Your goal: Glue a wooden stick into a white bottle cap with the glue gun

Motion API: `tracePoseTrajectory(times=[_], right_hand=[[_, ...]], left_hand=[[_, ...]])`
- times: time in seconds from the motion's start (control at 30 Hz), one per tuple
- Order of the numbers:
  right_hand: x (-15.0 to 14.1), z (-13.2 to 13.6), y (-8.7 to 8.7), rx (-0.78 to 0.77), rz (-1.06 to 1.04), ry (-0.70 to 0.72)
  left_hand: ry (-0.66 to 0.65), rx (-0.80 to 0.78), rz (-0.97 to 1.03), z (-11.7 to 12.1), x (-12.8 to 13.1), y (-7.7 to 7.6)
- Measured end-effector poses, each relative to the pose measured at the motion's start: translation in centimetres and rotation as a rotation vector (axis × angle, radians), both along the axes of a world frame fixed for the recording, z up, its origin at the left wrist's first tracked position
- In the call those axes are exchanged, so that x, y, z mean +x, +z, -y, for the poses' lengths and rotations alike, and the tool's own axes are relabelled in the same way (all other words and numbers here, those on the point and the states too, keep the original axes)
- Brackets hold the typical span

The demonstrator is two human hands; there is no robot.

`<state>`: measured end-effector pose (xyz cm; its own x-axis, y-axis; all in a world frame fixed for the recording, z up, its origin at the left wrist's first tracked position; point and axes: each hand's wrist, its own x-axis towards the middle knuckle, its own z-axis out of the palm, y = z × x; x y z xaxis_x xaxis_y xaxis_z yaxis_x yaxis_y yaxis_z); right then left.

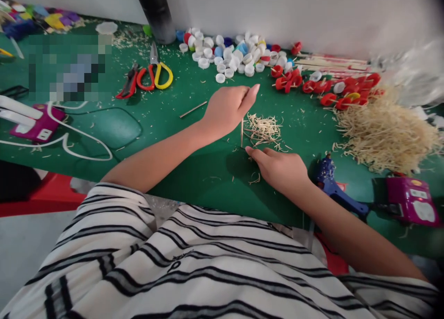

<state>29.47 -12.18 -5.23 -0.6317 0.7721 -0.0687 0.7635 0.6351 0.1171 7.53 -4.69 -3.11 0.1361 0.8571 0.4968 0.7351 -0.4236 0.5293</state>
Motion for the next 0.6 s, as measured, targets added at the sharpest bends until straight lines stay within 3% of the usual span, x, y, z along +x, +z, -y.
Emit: tracePoseTrajectory(times=[0.23, 0.43, 0.6], right_hand=[[-1.3, -1.0, 0.1, 0.139, -0.096, -0.068], [-1.2, -0.9, 0.1, 0.09, -0.063, -0.069], [-1.0, -0.6, 0.4, 0.035, -0.048, -0.067]], left_hand=[[-0.04, 0.007, -0.002, -0.1, 0.5, 0.1], [-0.054, 0.011, 0.013, -1.0, 0.8, -0.2], [-0.036, 0.022, 0.07, -0.1, 0.9, 0.3]])
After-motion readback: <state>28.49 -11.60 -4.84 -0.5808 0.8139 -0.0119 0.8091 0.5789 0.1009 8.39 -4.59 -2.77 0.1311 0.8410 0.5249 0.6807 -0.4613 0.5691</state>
